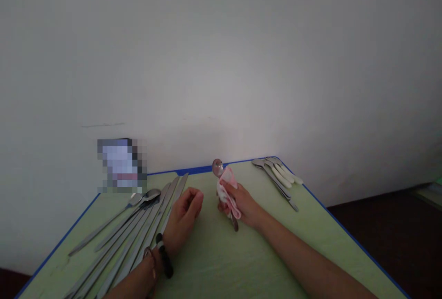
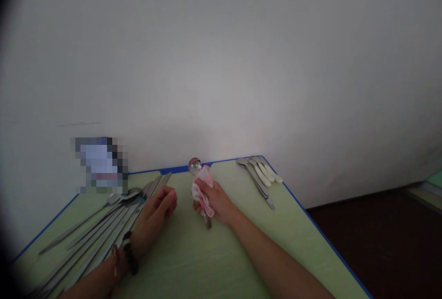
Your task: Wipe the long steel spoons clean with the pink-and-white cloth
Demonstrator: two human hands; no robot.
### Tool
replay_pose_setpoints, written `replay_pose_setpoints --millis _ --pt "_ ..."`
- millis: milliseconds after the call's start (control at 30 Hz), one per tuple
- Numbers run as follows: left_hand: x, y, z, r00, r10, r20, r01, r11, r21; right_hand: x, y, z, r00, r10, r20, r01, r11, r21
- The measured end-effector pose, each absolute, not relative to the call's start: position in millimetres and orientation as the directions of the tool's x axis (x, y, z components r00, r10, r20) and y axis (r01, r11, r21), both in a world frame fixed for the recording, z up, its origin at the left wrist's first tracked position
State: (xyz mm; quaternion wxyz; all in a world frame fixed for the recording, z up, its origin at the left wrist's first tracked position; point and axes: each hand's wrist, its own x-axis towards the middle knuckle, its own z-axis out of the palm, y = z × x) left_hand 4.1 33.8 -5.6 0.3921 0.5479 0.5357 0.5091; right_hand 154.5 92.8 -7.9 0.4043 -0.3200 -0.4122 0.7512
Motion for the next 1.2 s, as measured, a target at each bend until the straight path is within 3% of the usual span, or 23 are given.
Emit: replay_pose_setpoints --millis 167,467,833,1200 --pt "0.2 38.1 -3.1 -0.155 0.967 0.202 0.084 -0.191 0.978 163.6 93.4 -5.1 -0.663 0.723 -0.192 -0.179 -0.403 -0.898" --pt "-0.4 40.6 -10.1 0.081 0.977 0.195 -0.044 -0.192 0.980 167.8 89.5 0.4 -0.739 0.620 -0.262 -0.018 -0.408 -0.913" --pt "0.2 36.7 -4.0 -0.040 0.976 0.212 0.028 -0.211 0.977 167.0 85.1 7.0 -0.785 0.556 -0.274 0.060 -0.373 -0.926" --pt "7.3 42.9 -5.7 -0.327 0.906 0.270 -0.032 -0.296 0.955 165.9 89.5 3.4 -0.809 0.525 -0.264 0.043 -0.395 -0.918"
